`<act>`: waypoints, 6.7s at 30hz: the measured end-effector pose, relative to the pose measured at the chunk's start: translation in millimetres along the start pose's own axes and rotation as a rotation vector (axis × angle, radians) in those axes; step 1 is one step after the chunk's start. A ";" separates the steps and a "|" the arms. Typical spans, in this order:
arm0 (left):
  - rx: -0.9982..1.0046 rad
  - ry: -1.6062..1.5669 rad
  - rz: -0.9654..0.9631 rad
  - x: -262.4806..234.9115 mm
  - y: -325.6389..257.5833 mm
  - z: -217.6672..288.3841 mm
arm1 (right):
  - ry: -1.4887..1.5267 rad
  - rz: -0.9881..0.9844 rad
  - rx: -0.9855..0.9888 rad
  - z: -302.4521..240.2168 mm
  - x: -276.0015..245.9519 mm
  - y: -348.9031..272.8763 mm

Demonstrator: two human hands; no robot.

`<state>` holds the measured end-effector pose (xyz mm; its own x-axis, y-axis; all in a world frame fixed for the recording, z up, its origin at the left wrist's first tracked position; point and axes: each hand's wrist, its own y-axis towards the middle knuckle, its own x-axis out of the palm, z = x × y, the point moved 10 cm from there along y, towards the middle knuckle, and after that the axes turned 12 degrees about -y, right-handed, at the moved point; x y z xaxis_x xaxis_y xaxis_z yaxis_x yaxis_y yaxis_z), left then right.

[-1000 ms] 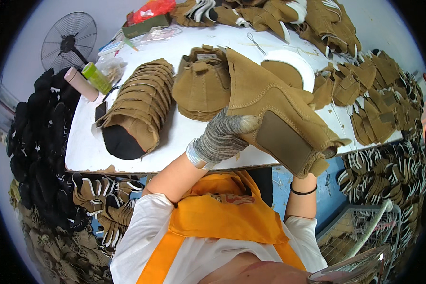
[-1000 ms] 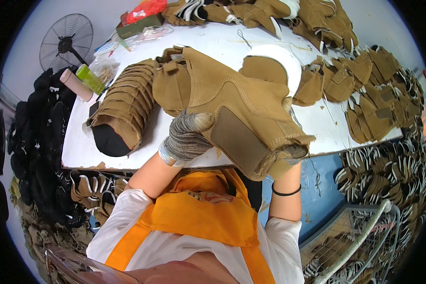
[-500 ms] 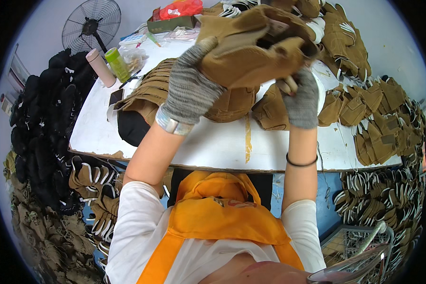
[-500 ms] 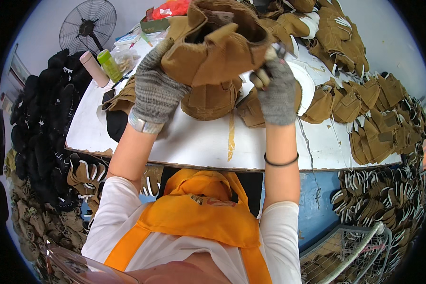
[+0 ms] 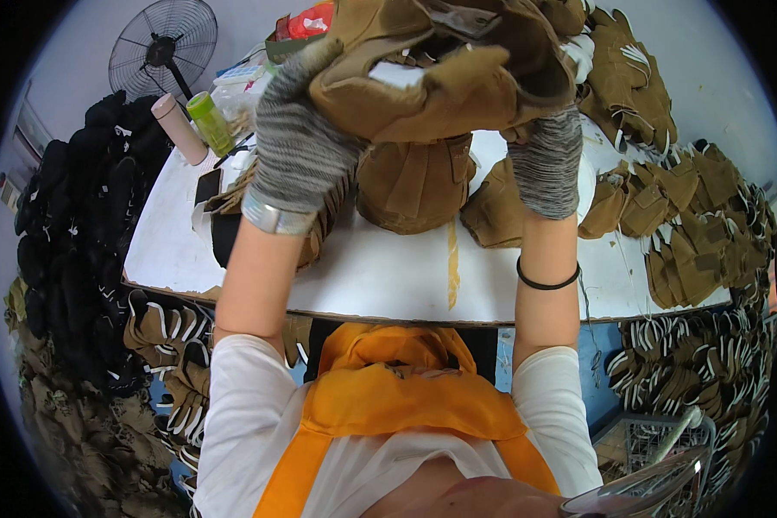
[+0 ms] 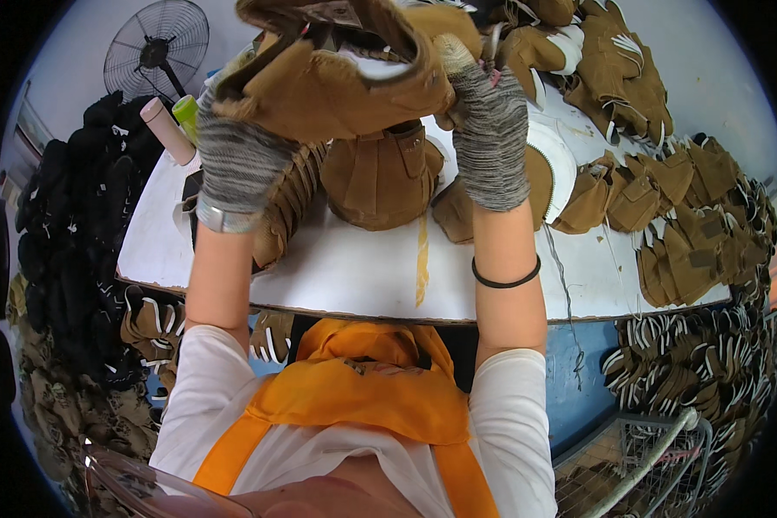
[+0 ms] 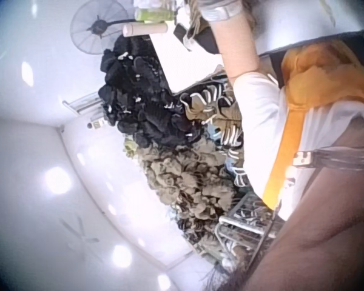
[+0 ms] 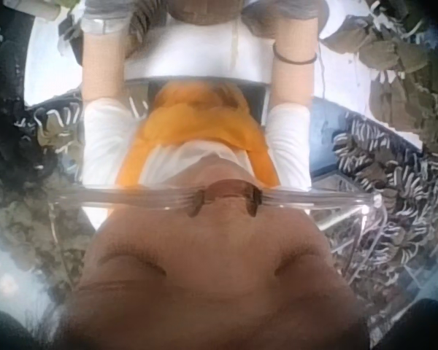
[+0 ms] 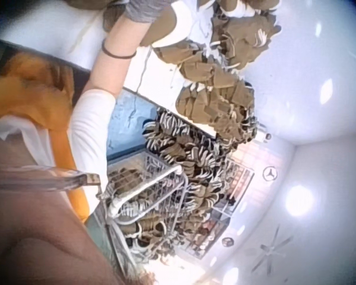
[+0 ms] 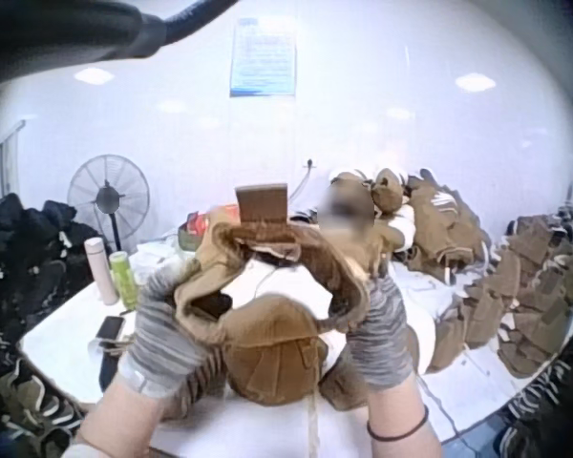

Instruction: The person uses snips to trim excess material and threads from several tan boot uppers while wearing work gloves.

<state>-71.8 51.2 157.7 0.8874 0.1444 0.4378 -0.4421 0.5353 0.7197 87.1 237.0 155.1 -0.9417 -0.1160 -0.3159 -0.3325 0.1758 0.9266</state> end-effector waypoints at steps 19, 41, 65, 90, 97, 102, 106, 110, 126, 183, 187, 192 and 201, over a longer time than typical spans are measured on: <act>-0.645 -0.041 0.175 -49.7 -18.7 -95.1 | 0.856 -0.061 1.107 44.9 35.5 -103.1; -0.220 1.117 -0.317 -57.1 46.5 -82.2 | 0.685 -0.214 1.204 66.4 75.9 -156.5; 0.047 1.381 -0.305 54.1 37.3 -98.0 | 0.464 -0.364 1.105 33.3 38.8 -263.2; 0.482 0.964 -0.081 51.5 -85.0 -36.1 | 0.718 -0.205 1.206 18.9 3.6 -247.7; 0.562 1.061 -0.030 49.2 -96.6 -31.3 | -0.041 -0.214 0.486 -49.9 -72.1 -92.6; 0.578 0.998 -0.030 44.6 -101.5 -32.1 | -0.452 -0.437 -0.090 -113.2 -52.0 -20.4; 0.641 1.028 -0.076 56.8 -107.1 -30.0 | -0.639 -0.762 -0.254 -116.8 -17.2 -12.8; 0.657 0.998 -0.048 55.8 -104.5 -26.9 | -0.157 -0.741 0.000 -102.0 -15.9 -11.8; 0.551 0.877 -0.014 44.6 -93.0 -30.9 | -0.138 -0.819 0.280 -100.6 -4.9 -21.7; 0.663 0.958 -0.023 53.9 -99.7 -26.1 | -0.017 -0.735 0.285 -92.5 0.0 -24.8; 0.597 0.965 -0.087 57.0 -98.1 -30.7 | 0.015 -0.637 0.384 -71.3 -21.1 -22.7; 0.588 0.988 -0.096 55.4 -92.6 -26.7 | -0.010 -0.426 0.435 -36.5 -68.7 -38.8; 0.398 1.388 -0.013 45.2 -74.5 -68.0 | -0.289 -0.400 0.848 61.9 -86.9 -224.4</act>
<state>10.1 74.5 87.2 0.1974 0.9424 -0.2700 -0.2342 0.3128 0.9205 240.3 268.2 -38.1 -0.6900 -0.0959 -0.7175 -0.4503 0.8329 0.3217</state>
